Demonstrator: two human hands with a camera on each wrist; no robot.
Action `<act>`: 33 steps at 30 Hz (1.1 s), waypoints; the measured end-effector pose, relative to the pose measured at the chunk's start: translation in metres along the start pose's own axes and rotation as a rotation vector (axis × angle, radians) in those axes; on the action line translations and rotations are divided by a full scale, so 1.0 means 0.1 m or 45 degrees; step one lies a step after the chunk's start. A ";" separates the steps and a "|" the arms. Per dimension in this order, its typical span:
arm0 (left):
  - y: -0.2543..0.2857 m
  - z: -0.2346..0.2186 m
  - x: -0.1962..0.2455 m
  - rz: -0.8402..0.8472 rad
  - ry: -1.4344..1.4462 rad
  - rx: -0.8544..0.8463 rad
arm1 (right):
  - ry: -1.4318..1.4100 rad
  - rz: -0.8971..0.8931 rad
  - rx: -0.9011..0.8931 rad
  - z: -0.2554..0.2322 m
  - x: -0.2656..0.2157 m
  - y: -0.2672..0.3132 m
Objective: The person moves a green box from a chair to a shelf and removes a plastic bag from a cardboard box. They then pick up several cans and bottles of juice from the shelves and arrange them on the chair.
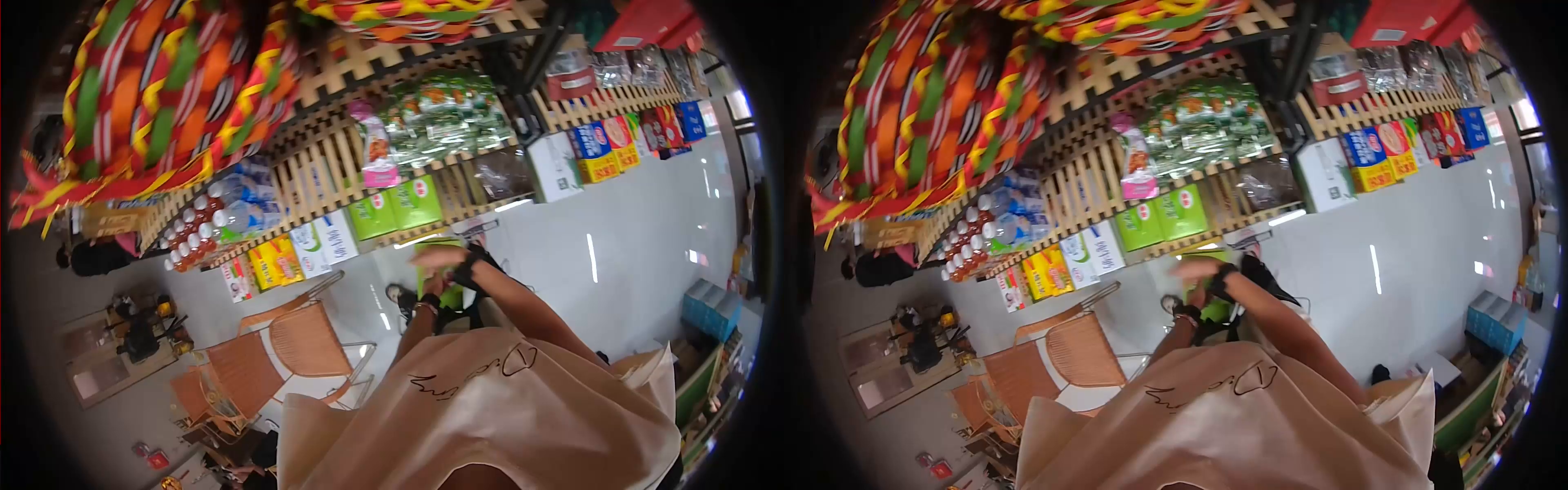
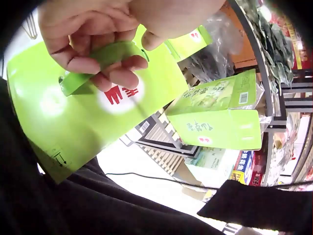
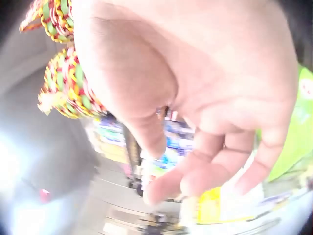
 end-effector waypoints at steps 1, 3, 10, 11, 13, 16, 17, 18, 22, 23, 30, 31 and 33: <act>0.01 0.14 0.08 -0.006 0.005 -0.029 | -0.190 0.032 0.168 -0.03 -0.82 0.32; 0.05 0.34 0.14 -0.045 0.076 -0.083 | -0.301 -0.208 0.171 -0.15 -1.65 0.52; 0.18 0.35 0.47 -0.156 0.137 -0.096 | -0.484 0.054 0.677 -0.94 -0.40 1.03; 0.10 0.37 0.44 -0.187 0.108 -0.029 | -0.558 0.203 0.888 -1.04 -0.10 1.33; 0.00 0.45 0.35 -0.249 0.207 -0.059 | -0.861 0.223 1.144 -1.14 0.53 1.59; 0.19 0.50 0.55 -0.203 0.234 -0.029 | -1.305 0.453 1.217 -1.13 0.78 1.96; 0.19 0.51 0.58 -0.188 0.212 -0.034 | -1.309 0.456 1.203 -1.11 0.85 1.95; 0.15 0.53 0.62 -0.165 0.187 -0.042 | -1.211 0.446 1.338 -1.22 0.92 1.96; 0.07 0.58 0.74 -0.072 0.018 -0.072 | -1.242 0.322 1.440 -1.44 1.21 1.90; 0.11 0.57 0.78 -0.087 0.012 -0.057 | -1.225 0.162 1.492 -1.51 1.26 1.86; 0.16 0.67 1.08 -0.162 0.109 -0.049 | -0.605 0.231 1.403 -1.81 1.79 1.84; 0.13 0.69 1.10 -0.180 0.111 -0.067 | -0.615 0.236 1.405 -1.77 1.71 1.90; 0.08 0.69 1.19 -0.191 0.106 -0.046 | -0.623 0.154 1.397 -1.71 1.55 1.97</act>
Point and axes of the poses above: each hand's wrist, its own y-axis away from the middle knuckle, its own z-axis out of the palm, x = y × z, the point moved 7 cm from there along -y, towards the middle knuckle, and after that the axes turned 2 degrees about z, right-handed, at the moved point
